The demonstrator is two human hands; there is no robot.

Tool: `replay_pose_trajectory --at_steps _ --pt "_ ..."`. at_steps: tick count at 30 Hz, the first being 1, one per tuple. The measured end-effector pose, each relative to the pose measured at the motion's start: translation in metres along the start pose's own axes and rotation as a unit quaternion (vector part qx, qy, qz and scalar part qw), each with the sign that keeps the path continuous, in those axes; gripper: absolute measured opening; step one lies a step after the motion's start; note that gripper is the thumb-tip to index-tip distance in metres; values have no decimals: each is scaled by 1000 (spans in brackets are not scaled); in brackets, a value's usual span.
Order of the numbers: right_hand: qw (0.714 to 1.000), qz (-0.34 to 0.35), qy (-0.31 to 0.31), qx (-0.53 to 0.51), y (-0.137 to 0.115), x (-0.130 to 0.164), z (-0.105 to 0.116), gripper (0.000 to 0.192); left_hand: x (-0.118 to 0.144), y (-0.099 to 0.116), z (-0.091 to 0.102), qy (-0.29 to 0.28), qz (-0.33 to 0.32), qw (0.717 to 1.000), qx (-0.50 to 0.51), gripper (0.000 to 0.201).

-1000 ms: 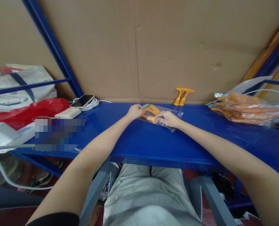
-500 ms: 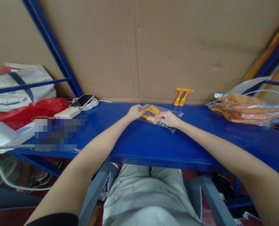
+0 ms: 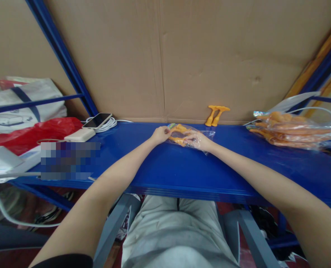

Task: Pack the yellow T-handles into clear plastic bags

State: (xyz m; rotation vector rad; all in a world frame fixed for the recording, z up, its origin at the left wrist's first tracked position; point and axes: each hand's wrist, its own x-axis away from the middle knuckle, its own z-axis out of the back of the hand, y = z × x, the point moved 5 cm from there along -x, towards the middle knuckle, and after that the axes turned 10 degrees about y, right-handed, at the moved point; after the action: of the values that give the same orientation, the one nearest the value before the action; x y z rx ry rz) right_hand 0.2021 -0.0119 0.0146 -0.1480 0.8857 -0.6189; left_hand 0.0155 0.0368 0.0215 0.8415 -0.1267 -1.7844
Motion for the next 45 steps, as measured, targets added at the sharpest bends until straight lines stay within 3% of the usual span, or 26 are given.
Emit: replay_pose_trajectory --at_steps 5,13,25,34,45 --pt "999 11 -9 -39 -5 1 -1 44 -3 -6 -4 4 26 998 65 10" --pt "998 11 -4 -59 -8 2 0 40 -4 -9 -6 16 59 994 91 12" --pt "997 -16 -32 -68 -5 3 0 39 -2 -5 -1 23 52 995 80 12" --pt "999 -19 -12 -46 3 -1 -5 46 -3 -5 -6 11 54 992 111 13" --pt "998 -6 1 -65 -5 -3 -8 58 -2 -3 -7 23 44 994 100 24"
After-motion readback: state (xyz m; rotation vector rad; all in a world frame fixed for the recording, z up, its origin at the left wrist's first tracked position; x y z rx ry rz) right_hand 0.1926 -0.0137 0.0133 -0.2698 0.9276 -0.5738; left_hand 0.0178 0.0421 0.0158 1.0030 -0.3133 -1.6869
